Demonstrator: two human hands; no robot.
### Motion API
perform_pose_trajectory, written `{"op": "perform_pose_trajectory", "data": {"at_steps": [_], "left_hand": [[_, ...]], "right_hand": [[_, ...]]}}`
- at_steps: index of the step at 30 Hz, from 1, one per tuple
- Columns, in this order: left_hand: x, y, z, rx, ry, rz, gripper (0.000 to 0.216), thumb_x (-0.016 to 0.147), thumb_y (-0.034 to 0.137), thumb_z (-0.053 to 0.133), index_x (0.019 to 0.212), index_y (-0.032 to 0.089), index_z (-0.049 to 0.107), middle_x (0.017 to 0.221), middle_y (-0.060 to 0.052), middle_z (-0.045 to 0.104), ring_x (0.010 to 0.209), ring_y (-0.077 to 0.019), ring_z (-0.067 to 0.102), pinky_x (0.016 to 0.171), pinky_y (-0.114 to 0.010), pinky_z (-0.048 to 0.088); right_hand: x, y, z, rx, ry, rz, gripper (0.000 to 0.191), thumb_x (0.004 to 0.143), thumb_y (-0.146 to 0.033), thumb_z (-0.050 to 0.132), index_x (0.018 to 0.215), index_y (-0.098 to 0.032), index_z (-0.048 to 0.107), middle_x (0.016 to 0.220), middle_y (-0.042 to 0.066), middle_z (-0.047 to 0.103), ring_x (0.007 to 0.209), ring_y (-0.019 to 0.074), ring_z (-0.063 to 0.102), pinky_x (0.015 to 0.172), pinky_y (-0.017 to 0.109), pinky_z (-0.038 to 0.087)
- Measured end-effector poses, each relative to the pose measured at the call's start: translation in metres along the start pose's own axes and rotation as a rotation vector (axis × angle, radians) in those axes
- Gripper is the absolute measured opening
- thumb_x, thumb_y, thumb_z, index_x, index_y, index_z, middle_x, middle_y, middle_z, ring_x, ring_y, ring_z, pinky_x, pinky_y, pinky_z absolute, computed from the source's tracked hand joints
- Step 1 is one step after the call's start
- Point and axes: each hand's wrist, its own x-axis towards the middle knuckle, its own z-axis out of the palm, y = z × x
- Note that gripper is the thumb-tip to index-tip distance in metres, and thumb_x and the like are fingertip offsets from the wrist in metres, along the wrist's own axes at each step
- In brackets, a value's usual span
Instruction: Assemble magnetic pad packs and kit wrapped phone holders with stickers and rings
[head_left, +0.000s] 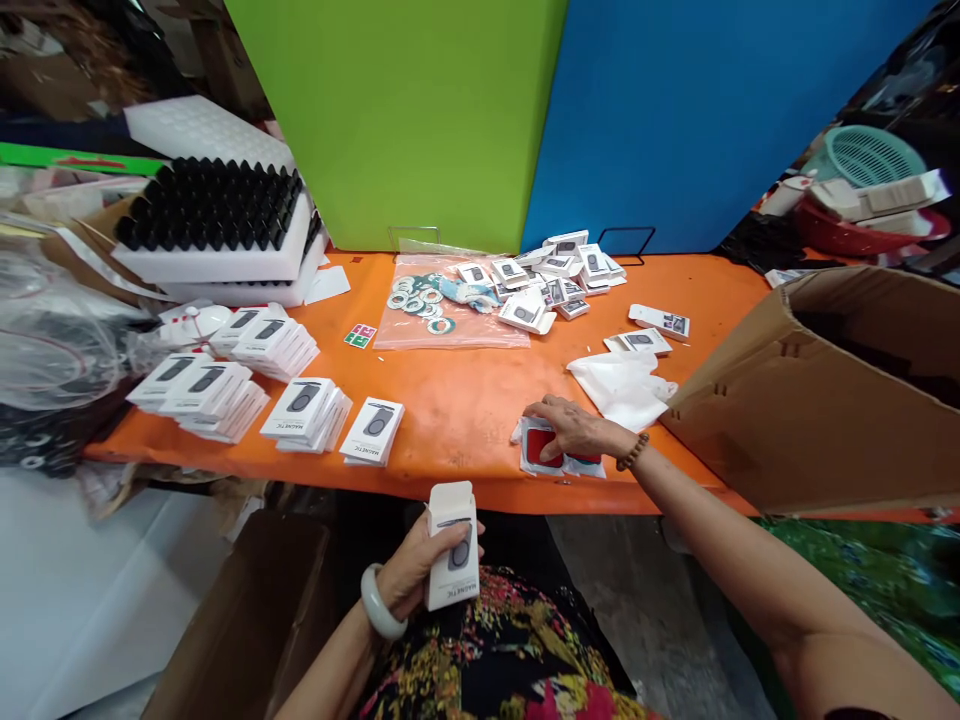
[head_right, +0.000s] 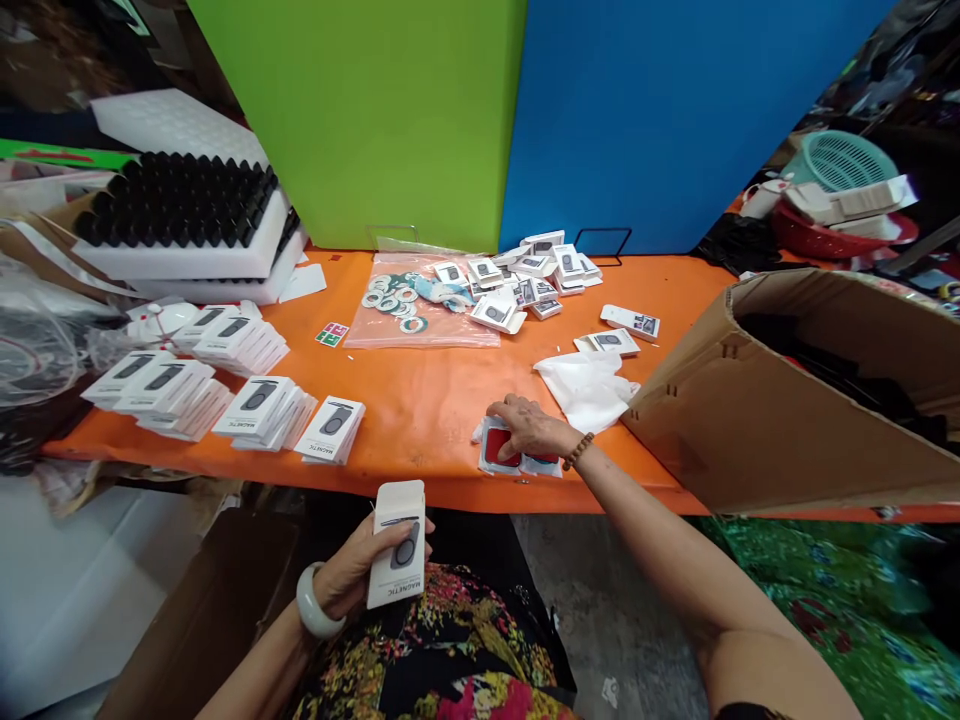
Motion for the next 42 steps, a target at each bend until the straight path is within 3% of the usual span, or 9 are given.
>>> {"op": "perform_pose_trajectory", "data": {"at_steps": [6, 12, 16, 22, 28, 31, 34, 38, 42], "left_hand": [[0.006, 0.014, 0.014, 0.078, -0.057, 0.212, 0.066, 0.064, 0.053, 0.077, 0.113, 0.013, 0.061, 0.076, -0.004, 0.066, 0.061, -0.0115, 0.055, 0.058, -0.024, 0.045], [0.030, 0.023, 0.024, 0.199, -0.098, 0.333, 0.052, 0.067, 0.051, 0.074, 0.103, 0.014, 0.066, 0.085, -0.004, 0.066, 0.074, -0.0142, 0.056, 0.069, -0.026, 0.045], [0.031, 0.022, 0.021, 0.144, -0.156, 0.217, 0.049, 0.066, 0.052, 0.074, 0.092, 0.011, 0.066, 0.079, -0.006, 0.068, 0.064, -0.0126, 0.056, 0.062, -0.025, 0.044], [0.019, 0.015, 0.003, -0.140, -0.231, -0.021, 0.048, 0.066, 0.053, 0.074, 0.087, 0.010, 0.065, 0.077, -0.011, 0.071, 0.063, -0.0163, 0.063, 0.061, -0.026, 0.049], [0.022, 0.000, -0.012, -0.330, -0.218, -0.098, 0.044, 0.069, 0.050, 0.072, 0.088, 0.011, 0.063, 0.076, -0.011, 0.072, 0.064, -0.0192, 0.066, 0.062, -0.029, 0.052], [0.020, -0.001, -0.015, -0.327, -0.148, -0.036, 0.047, 0.070, 0.049, 0.074, 0.094, 0.011, 0.062, 0.075, -0.011, 0.071, 0.065, -0.0198, 0.067, 0.062, -0.030, 0.052], [0.017, -0.003, -0.015, -0.261, -0.157, 0.028, 0.055, 0.063, 0.047, 0.080, 0.099, 0.011, 0.062, 0.081, -0.010, 0.070, 0.067, -0.0185, 0.066, 0.062, -0.028, 0.051], [0.017, -0.014, -0.011, -0.166, -0.236, 0.027, 0.058, 0.050, 0.043, 0.088, 0.091, 0.009, 0.064, 0.079, -0.008, 0.069, 0.066, -0.0160, 0.064, 0.061, -0.025, 0.050], [0.016, -0.025, -0.008, -0.166, -0.318, 0.038, 0.062, 0.049, 0.043, 0.088, 0.097, 0.012, 0.065, 0.082, -0.007, 0.067, 0.067, -0.0161, 0.064, 0.062, -0.027, 0.051]], "right_hand": [[0.006, -0.005, -0.009, 0.370, 0.013, -0.062, 0.031, 0.064, -0.019, 0.064, 0.093, -0.019, 0.054, 0.094, 0.004, 0.060, 0.084, 0.0195, 0.056, 0.072, 0.029, 0.043], [-0.003, -0.032, 0.003, 0.852, -0.008, -0.112, 0.031, 0.066, -0.026, 0.067, 0.092, -0.020, 0.053, 0.084, -0.001, 0.061, 0.076, 0.0161, 0.057, 0.067, 0.027, 0.045], [-0.009, -0.046, 0.016, 0.949, -0.051, -0.113, 0.045, 0.068, -0.029, 0.070, 0.110, -0.021, 0.056, 0.091, -0.001, 0.063, 0.082, 0.0164, 0.057, 0.071, 0.028, 0.045], [-0.011, -0.058, 0.036, 1.164, -0.103, -0.095, 0.034, 0.070, -0.036, 0.073, 0.095, -0.018, 0.060, 0.085, -0.001, 0.062, 0.077, 0.0142, 0.056, 0.071, 0.027, 0.045], [-0.010, -0.063, 0.055, 1.321, 0.005, -0.070, 0.033, 0.069, -0.040, 0.075, 0.085, -0.018, 0.057, 0.078, -0.001, 0.060, 0.071, 0.0134, 0.055, 0.068, 0.027, 0.045], [-0.010, -0.061, 0.050, 1.384, 0.165, -0.026, 0.034, 0.065, -0.039, 0.078, 0.082, -0.018, 0.057, 0.075, -0.002, 0.059, 0.068, 0.0123, 0.054, 0.065, 0.025, 0.045], [-0.011, -0.066, 0.041, 1.429, 0.343, -0.022, 0.038, 0.064, -0.037, 0.080, 0.092, -0.021, 0.059, 0.081, -0.002, 0.060, 0.069, 0.0113, 0.054, 0.063, 0.024, 0.045], [-0.016, -0.093, 0.044, 1.333, 0.421, -0.135, 0.038, 0.069, -0.035, 0.077, 0.101, -0.024, 0.059, 0.085, -0.001, 0.060, 0.072, 0.0124, 0.054, 0.064, 0.024, 0.046], [-0.022, -0.113, 0.064, 1.148, 0.473, -0.210, 0.030, 0.078, -0.033, 0.069, 0.104, -0.024, 0.056, 0.091, 0.001, 0.060, 0.079, 0.0138, 0.056, 0.070, 0.026, 0.047]]}}
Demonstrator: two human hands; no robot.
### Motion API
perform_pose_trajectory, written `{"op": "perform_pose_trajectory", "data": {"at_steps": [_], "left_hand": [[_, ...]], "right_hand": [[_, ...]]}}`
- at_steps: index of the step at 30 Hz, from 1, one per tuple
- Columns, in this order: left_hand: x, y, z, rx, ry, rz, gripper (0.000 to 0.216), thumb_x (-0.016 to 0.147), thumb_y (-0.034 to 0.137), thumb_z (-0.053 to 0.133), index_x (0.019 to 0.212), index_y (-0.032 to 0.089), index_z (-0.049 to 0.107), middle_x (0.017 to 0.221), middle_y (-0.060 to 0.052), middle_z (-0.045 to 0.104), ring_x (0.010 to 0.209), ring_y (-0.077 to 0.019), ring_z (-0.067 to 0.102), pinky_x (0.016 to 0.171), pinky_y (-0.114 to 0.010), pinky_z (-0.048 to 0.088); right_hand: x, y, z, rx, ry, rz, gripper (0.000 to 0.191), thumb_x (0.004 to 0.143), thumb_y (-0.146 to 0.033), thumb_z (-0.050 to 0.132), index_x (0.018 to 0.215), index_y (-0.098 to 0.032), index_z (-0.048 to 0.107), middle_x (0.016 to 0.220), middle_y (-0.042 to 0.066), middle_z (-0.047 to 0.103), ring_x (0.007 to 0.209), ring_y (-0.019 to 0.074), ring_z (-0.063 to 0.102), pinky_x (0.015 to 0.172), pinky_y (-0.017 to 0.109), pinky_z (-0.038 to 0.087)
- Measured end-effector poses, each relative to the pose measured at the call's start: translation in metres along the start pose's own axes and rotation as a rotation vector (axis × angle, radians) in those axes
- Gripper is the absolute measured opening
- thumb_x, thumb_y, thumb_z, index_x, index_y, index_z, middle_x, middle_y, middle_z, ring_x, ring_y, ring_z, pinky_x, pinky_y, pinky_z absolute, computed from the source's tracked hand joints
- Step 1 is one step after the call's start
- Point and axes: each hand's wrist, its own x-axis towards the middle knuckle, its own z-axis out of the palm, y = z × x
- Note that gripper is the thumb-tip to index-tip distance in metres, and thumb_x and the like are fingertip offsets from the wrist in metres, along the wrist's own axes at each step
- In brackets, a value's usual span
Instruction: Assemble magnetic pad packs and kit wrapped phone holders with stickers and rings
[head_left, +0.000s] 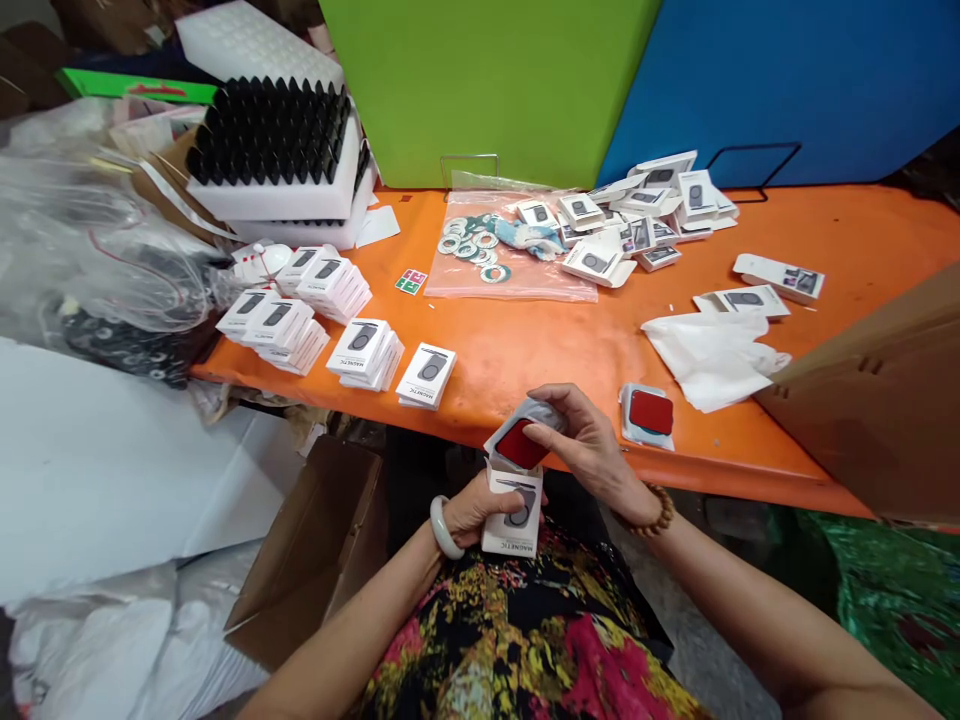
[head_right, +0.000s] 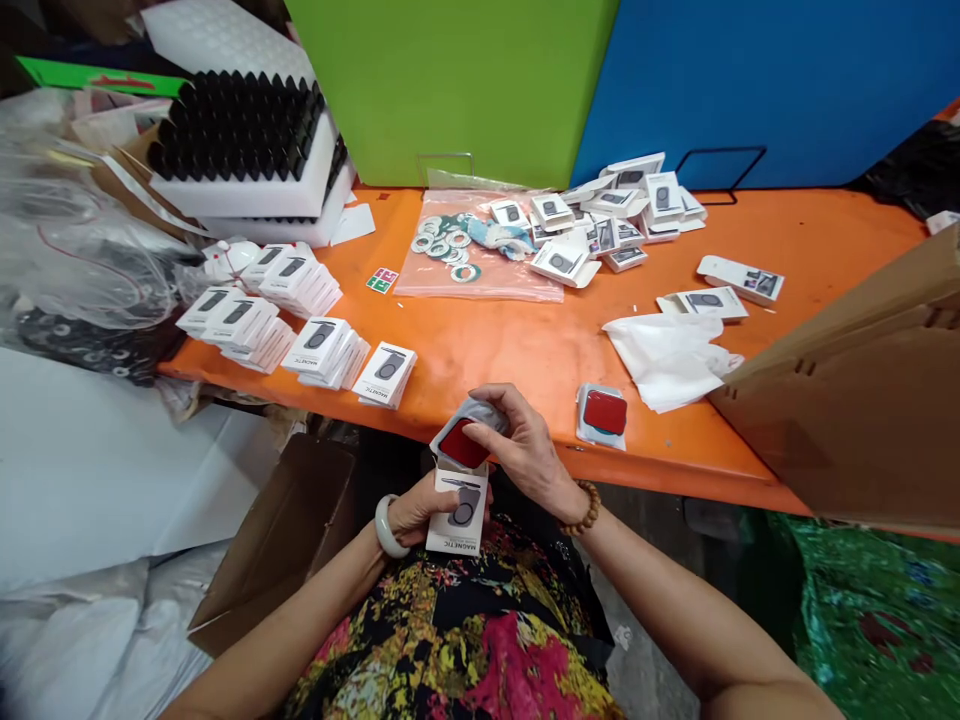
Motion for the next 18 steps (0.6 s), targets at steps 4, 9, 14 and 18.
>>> {"op": "perform_pose_trajectory", "data": {"at_steps": [4, 9, 14, 18], "left_hand": [[-0.004, -0.006, -0.003, 0.027, -0.044, 0.004, 0.065, 0.046, 0.051, 0.087, 0.093, 0.010, 0.067, 0.076, -0.007, 0.067, 0.064, -0.0149, 0.062, 0.063, -0.026, 0.049], [-0.007, -0.011, -0.007, 0.049, -0.082, -0.047, 0.067, 0.043, 0.053, 0.088, 0.091, 0.011, 0.068, 0.077, -0.006, 0.068, 0.065, -0.0137, 0.060, 0.066, -0.025, 0.047], [-0.007, -0.015, -0.009, 0.098, -0.089, -0.021, 0.060, 0.043, 0.042, 0.091, 0.091, 0.013, 0.068, 0.083, -0.004, 0.066, 0.073, -0.0134, 0.058, 0.071, -0.025, 0.044], [-0.010, -0.018, -0.012, 0.110, -0.035, -0.008, 0.065, 0.040, 0.041, 0.091, 0.094, 0.015, 0.066, 0.086, -0.002, 0.064, 0.082, -0.0157, 0.057, 0.080, -0.028, 0.042]], "right_hand": [[-0.012, 0.012, 0.001, -0.215, -0.078, -0.067, 0.026, 0.085, -0.029, 0.063, 0.109, -0.023, 0.055, 0.095, 0.002, 0.060, 0.084, 0.0152, 0.057, 0.074, 0.028, 0.048], [-0.021, 0.012, -0.001, -0.436, -0.160, -0.179, 0.023, 0.088, -0.024, 0.057, 0.111, -0.022, 0.053, 0.094, 0.004, 0.058, 0.083, 0.0164, 0.055, 0.074, 0.030, 0.048], [-0.026, 0.004, 0.005, -0.485, -0.275, -0.232, 0.023, 0.089, -0.019, 0.054, 0.112, -0.020, 0.053, 0.097, 0.006, 0.056, 0.088, 0.0175, 0.055, 0.077, 0.032, 0.049], [-0.035, 0.001, 0.012, -0.564, -0.359, -0.248, 0.020, 0.091, -0.021, 0.052, 0.110, -0.020, 0.057, 0.101, 0.008, 0.059, 0.094, 0.0208, 0.053, 0.082, 0.038, 0.046]]}}
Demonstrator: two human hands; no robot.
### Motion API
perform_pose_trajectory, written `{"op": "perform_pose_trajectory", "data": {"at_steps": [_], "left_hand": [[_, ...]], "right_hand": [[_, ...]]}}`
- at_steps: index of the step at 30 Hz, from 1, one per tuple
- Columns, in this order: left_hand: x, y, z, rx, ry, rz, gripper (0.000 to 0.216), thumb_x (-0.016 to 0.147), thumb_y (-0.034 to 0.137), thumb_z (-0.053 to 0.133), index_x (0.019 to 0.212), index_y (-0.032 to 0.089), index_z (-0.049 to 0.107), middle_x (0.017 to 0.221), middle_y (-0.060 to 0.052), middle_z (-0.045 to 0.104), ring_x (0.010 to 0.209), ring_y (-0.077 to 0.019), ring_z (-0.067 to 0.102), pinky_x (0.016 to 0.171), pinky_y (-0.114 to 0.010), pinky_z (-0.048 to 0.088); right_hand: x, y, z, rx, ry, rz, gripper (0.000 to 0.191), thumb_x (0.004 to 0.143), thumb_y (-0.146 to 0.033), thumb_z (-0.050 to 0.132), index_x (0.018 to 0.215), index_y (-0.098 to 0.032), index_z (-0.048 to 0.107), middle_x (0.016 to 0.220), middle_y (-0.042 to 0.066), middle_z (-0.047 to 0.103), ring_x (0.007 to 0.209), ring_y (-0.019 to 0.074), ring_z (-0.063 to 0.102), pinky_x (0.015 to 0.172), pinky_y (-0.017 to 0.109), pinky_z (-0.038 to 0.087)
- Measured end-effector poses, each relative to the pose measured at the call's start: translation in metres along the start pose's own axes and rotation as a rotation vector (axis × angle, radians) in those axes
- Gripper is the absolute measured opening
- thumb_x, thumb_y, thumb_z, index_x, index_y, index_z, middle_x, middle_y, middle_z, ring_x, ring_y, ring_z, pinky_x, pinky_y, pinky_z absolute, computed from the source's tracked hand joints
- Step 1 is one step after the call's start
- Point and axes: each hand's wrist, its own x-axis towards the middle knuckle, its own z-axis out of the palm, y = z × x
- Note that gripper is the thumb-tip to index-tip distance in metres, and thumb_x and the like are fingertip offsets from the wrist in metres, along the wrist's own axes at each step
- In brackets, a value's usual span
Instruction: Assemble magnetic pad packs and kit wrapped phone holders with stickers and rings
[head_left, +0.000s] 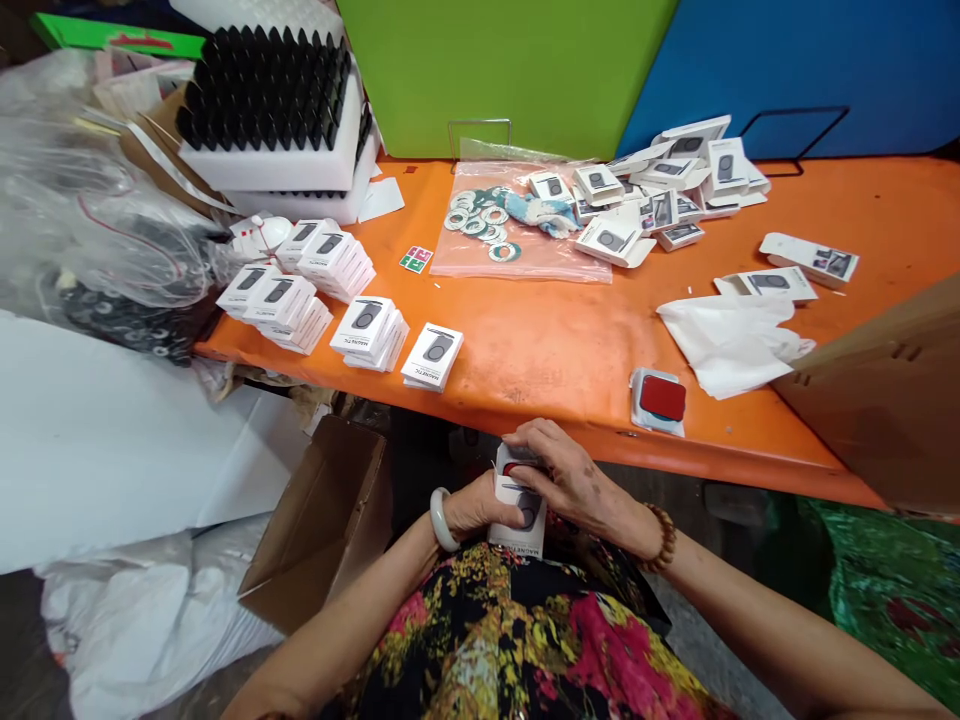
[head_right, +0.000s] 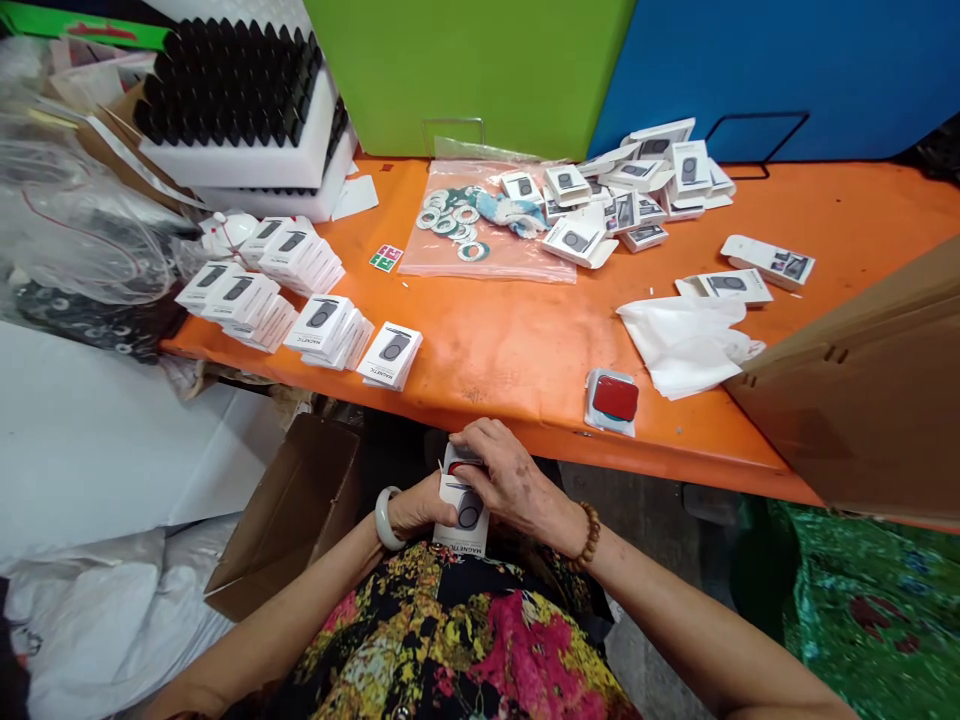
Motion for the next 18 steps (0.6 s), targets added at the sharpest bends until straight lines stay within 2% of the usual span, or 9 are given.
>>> {"op": "perform_pose_trajectory", "data": {"at_steps": [4, 9, 11, 14, 16, 18], "left_hand": [[-0.003, -0.001, -0.004, 0.008, -0.030, 0.022, 0.068, 0.042, 0.043, 0.090, 0.099, 0.015, 0.065, 0.090, -0.004, 0.064, 0.091, -0.0208, 0.057, 0.088, -0.035, 0.040], [-0.004, 0.000, -0.005, 0.124, -0.036, 0.025, 0.069, 0.042, 0.043, 0.090, 0.099, 0.015, 0.064, 0.089, -0.003, 0.063, 0.089, -0.0208, 0.057, 0.085, -0.034, 0.041], [-0.007, 0.000, -0.003, 0.144, 0.049, 0.059, 0.065, 0.046, 0.039, 0.089, 0.101, 0.015, 0.062, 0.092, -0.003, 0.063, 0.086, -0.0186, 0.057, 0.082, -0.031, 0.043], [-0.015, 0.000, 0.000, 0.116, 0.254, 0.216, 0.068, 0.052, 0.031, 0.088, 0.111, 0.020, 0.056, 0.096, -0.002, 0.063, 0.083, -0.0152, 0.059, 0.077, -0.028, 0.046], [-0.024, 0.000, 0.001, 0.120, 0.367, 0.316, 0.065, 0.055, 0.028, 0.086, 0.111, 0.021, 0.054, 0.092, -0.001, 0.063, 0.078, -0.0129, 0.059, 0.073, -0.025, 0.047], [-0.031, 0.001, 0.000, 0.170, 0.428, 0.353, 0.053, 0.060, 0.027, 0.084, 0.106, 0.020, 0.057, 0.085, 0.000, 0.063, 0.073, -0.0112, 0.059, 0.069, -0.023, 0.048]], "right_hand": [[-0.012, -0.012, 0.008, -0.124, -0.041, -0.014, 0.019, 0.092, -0.024, 0.051, 0.108, -0.020, 0.062, 0.098, 0.008, 0.062, 0.092, 0.0221, 0.051, 0.081, 0.040, 0.041], [-0.024, -0.015, 0.012, -0.095, -0.031, -0.011, 0.020, 0.092, -0.020, 0.050, 0.110, -0.019, 0.060, 0.100, 0.009, 0.064, 0.091, 0.0208, 0.052, 0.082, 0.038, 0.040], [-0.023, -0.011, 0.010, -0.086, -0.023, -0.007, 0.019, 0.092, -0.018, 0.050, 0.109, -0.018, 0.058, 0.097, 0.008, 0.065, 0.088, 0.0198, 0.052, 0.080, 0.037, 0.040], [-0.019, -0.009, 0.005, -0.096, -0.075, 0.010, 0.012, 0.091, -0.018, 0.051, 0.100, -0.017, 0.059, 0.088, 0.006, 0.064, 0.080, 0.0180, 0.051, 0.076, 0.035, 0.039], [-0.017, -0.009, 0.004, -0.102, -0.122, 0.014, 0.010, 0.090, -0.018, 0.053, 0.097, -0.018, 0.060, 0.086, 0.005, 0.063, 0.080, 0.0179, 0.051, 0.077, 0.035, 0.039], [-0.017, -0.009, 0.007, -0.103, -0.128, 0.008, 0.011, 0.090, -0.020, 0.054, 0.100, -0.019, 0.060, 0.090, 0.006, 0.063, 0.084, 0.0191, 0.052, 0.079, 0.037, 0.040]]}}
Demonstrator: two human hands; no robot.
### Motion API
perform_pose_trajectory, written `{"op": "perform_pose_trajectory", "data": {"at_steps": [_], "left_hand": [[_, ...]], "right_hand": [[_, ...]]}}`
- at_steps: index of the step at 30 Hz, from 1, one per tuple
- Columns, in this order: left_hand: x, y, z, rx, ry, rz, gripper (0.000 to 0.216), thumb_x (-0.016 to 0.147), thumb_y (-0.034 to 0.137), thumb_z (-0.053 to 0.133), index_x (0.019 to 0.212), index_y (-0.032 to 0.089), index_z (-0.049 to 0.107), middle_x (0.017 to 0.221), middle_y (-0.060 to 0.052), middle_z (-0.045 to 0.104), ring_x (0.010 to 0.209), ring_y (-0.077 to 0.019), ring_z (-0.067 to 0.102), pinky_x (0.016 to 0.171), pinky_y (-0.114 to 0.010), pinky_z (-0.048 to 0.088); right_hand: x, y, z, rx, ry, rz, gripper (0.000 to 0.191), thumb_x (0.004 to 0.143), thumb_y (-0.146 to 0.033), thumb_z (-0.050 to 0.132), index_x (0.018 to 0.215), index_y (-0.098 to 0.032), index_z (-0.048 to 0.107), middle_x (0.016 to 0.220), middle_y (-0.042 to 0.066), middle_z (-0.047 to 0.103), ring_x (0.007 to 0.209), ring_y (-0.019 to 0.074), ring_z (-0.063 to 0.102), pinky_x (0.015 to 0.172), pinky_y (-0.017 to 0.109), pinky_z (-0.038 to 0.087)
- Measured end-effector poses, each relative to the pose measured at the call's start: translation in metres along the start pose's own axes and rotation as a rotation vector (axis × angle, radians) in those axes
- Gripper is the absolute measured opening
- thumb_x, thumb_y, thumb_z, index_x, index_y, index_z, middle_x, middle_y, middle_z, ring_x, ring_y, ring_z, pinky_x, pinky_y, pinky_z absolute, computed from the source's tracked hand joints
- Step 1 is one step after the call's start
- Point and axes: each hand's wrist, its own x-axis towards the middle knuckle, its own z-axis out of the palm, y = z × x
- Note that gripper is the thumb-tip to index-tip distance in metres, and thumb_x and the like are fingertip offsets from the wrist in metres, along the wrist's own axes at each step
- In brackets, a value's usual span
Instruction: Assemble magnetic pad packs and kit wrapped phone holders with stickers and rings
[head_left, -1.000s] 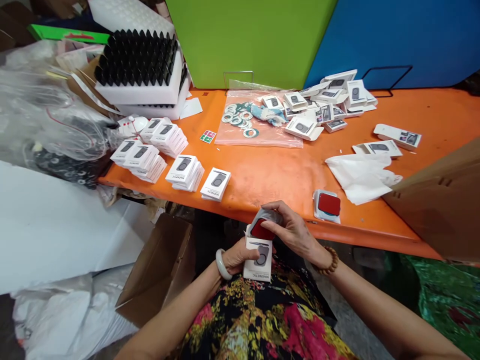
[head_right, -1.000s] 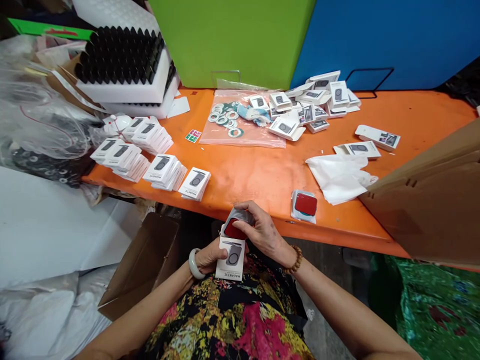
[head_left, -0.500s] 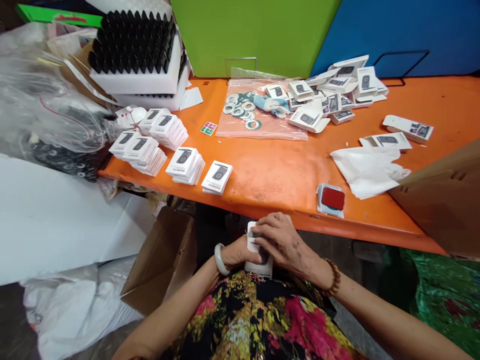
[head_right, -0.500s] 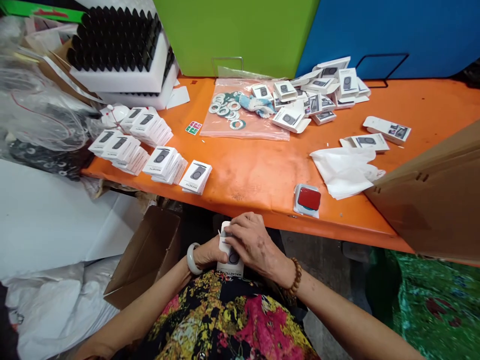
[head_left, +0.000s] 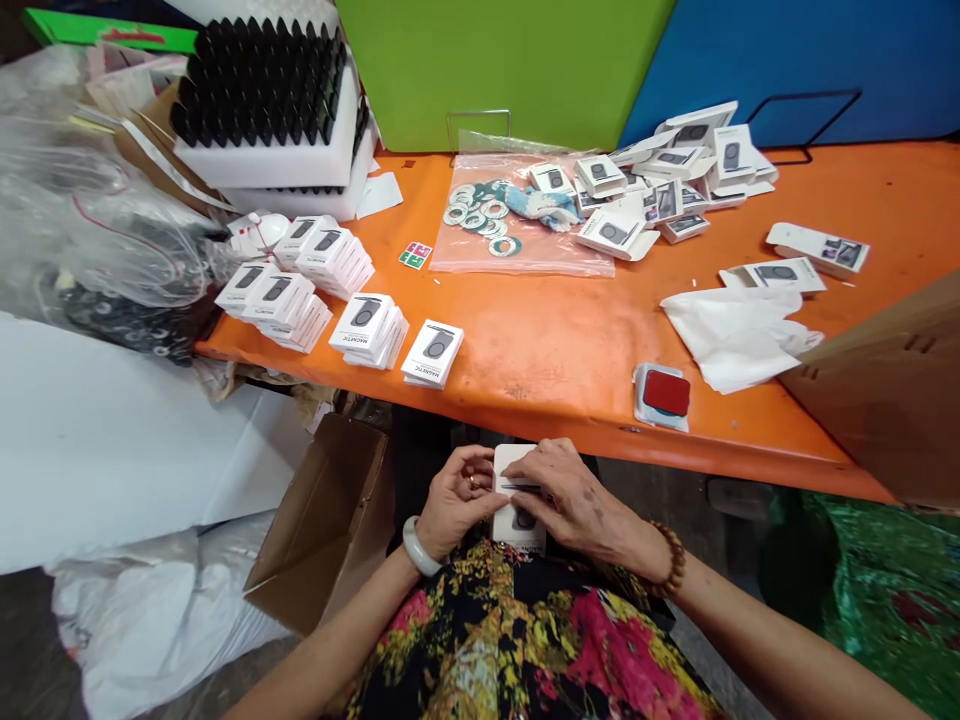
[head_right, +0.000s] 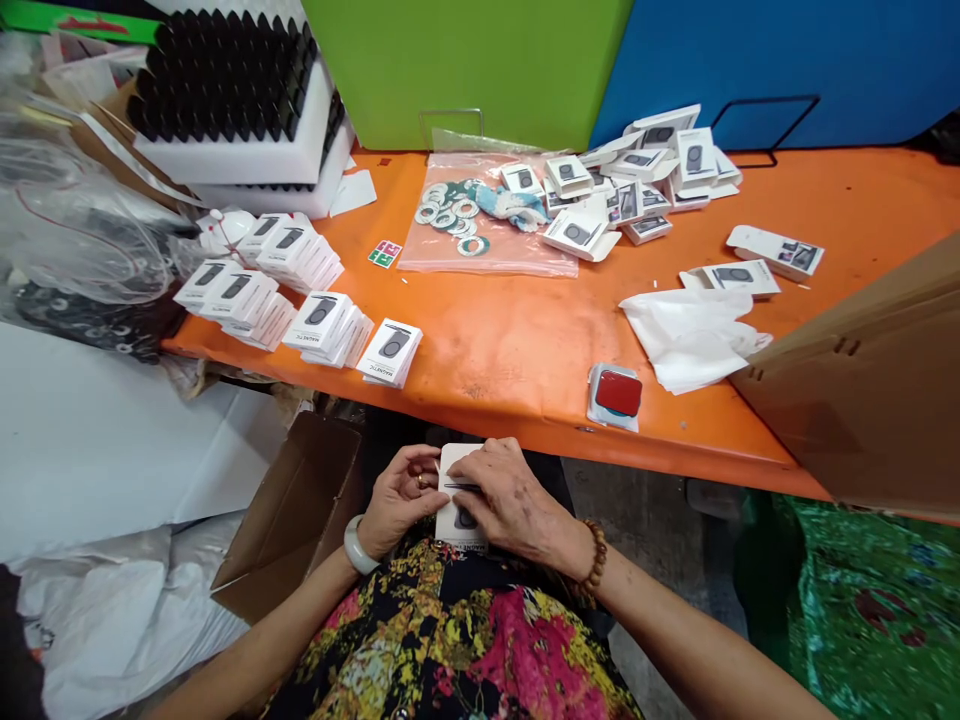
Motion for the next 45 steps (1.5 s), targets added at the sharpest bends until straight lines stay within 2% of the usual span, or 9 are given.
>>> {"op": "perform_pose_trajectory", "data": {"at_steps": [5, 9, 17, 23, 27, 32, 36, 41, 45], "left_hand": [[-0.003, 0.004, -0.003, 0.043, 0.042, -0.019, 0.045, 0.062, 0.032, 0.082, 0.099, 0.017, 0.062, 0.085, -0.002, 0.067, 0.073, -0.0127, 0.061, 0.068, -0.024, 0.050], [-0.001, 0.003, -0.002, 0.087, 0.055, -0.001, 0.046, 0.063, 0.035, 0.080, 0.102, 0.016, 0.067, 0.091, -0.006, 0.070, 0.079, -0.0158, 0.063, 0.073, -0.027, 0.051], [-0.005, 0.003, 0.000, 0.496, 0.059, 0.161, 0.021, 0.081, 0.033, 0.062, 0.087, 0.017, 0.075, 0.078, -0.005, 0.067, 0.071, -0.0148, 0.058, 0.065, -0.025, 0.045], [0.000, 0.007, 0.011, 0.427, 0.111, 0.185, 0.017, 0.075, 0.032, 0.069, 0.067, 0.016, 0.069, 0.075, -0.004, 0.063, 0.072, -0.0152, 0.056, 0.068, -0.026, 0.044], [0.008, 0.007, 0.014, 0.217, 0.165, 0.104, 0.031, 0.065, 0.033, 0.078, 0.089, 0.018, 0.064, 0.069, 0.003, 0.056, 0.063, -0.0104, 0.050, 0.063, -0.023, 0.042], [0.008, 0.011, 0.006, 0.304, 0.086, 0.040, 0.030, 0.064, 0.041, 0.078, 0.072, 0.014, 0.066, 0.066, -0.001, 0.058, 0.063, -0.0121, 0.050, 0.062, -0.025, 0.040], [-0.001, 0.008, 0.003, 0.447, 0.093, 0.136, 0.021, 0.070, 0.037, 0.075, 0.072, 0.016, 0.069, 0.073, -0.004, 0.063, 0.073, -0.0161, 0.055, 0.070, -0.028, 0.042], [-0.004, 0.007, 0.007, 0.485, 0.131, 0.133, 0.017, 0.070, 0.031, 0.073, 0.074, 0.015, 0.070, 0.072, -0.004, 0.062, 0.067, -0.0147, 0.053, 0.062, -0.026, 0.041], [0.003, 0.017, 0.010, 0.336, 0.125, -0.019, 0.024, 0.065, 0.034, 0.075, 0.076, 0.014, 0.068, 0.065, 0.000, 0.059, 0.057, -0.0107, 0.048, 0.054, -0.023, 0.038]], "right_hand": [[-0.010, 0.005, 0.020, 0.061, 0.290, 0.084, 0.037, 0.086, -0.025, 0.060, 0.122, -0.023, 0.051, 0.125, 0.013, 0.048, 0.117, 0.0262, 0.046, 0.095, 0.045, 0.043], [-0.023, 0.012, 0.036, 0.328, 0.496, 0.275, 0.027, 0.082, -0.032, 0.065, 0.107, -0.022, 0.057, 0.113, 0.010, 0.053, 0.101, 0.0222, 0.057, 0.083, 0.038, 0.053], [-0.029, 0.006, 0.044, 0.871, 0.335, 0.585, 0.029, 0.077, -0.045, 0.068, 0.088, -0.018, 0.063, 0.072, 0.000, 0.060, 0.060, 0.0121, 0.053, 0.054, 0.024, 0.046], [-0.024, 0.002, 0.039, 0.664, 0.392, 0.556, 0.035, 0.080, -0.048, 0.062, 0.064, -0.018, 0.056, 0.068, 0.001, 0.056, 0.062, 0.0135, 0.052, 0.055, 0.024, 0.043], [-0.017, 0.010, 0.039, 0.670, 0.516, 0.485, 0.029, 0.077, -0.047, 0.066, 0.086, -0.021, 0.057, 0.073, 0.001, 0.058, 0.063, 0.0140, 0.055, 0.056, 0.024, 0.047], [-0.014, 0.016, 0.029, 0.612, 0.289, 0.356, 0.021, 0.085, -0.040, 0.060, 0.080, -0.020, 0.067, 0.074, 0.003, 0.063, 0.068, 0.0160, 0.060, 0.062, 0.027, 0.048], [-0.020, 0.014, 0.027, 0.514, 0.293, 0.232, 0.021, 0.088, -0.035, 0.056, 0.083, -0.021, 0.070, 0.080, 0.005, 0.066, 0.074, 0.0172, 0.062, 0.067, 0.028, 0.049], [-0.019, 0.010, 0.030, 0.510, 0.335, 0.326, 0.018, 0.083, -0.036, 0.062, 0.076, -0.020, 0.068, 0.072, 0.003, 0.061, 0.067, 0.0164, 0.059, 0.061, 0.027, 0.046], [-0.010, 0.006, 0.025, 0.770, 0.314, 0.553, 0.022, 0.075, -0.040, 0.068, 0.074, -0.018, 0.064, 0.066, 0.000, 0.058, 0.059, 0.0134, 0.052, 0.054, 0.025, 0.040]]}}
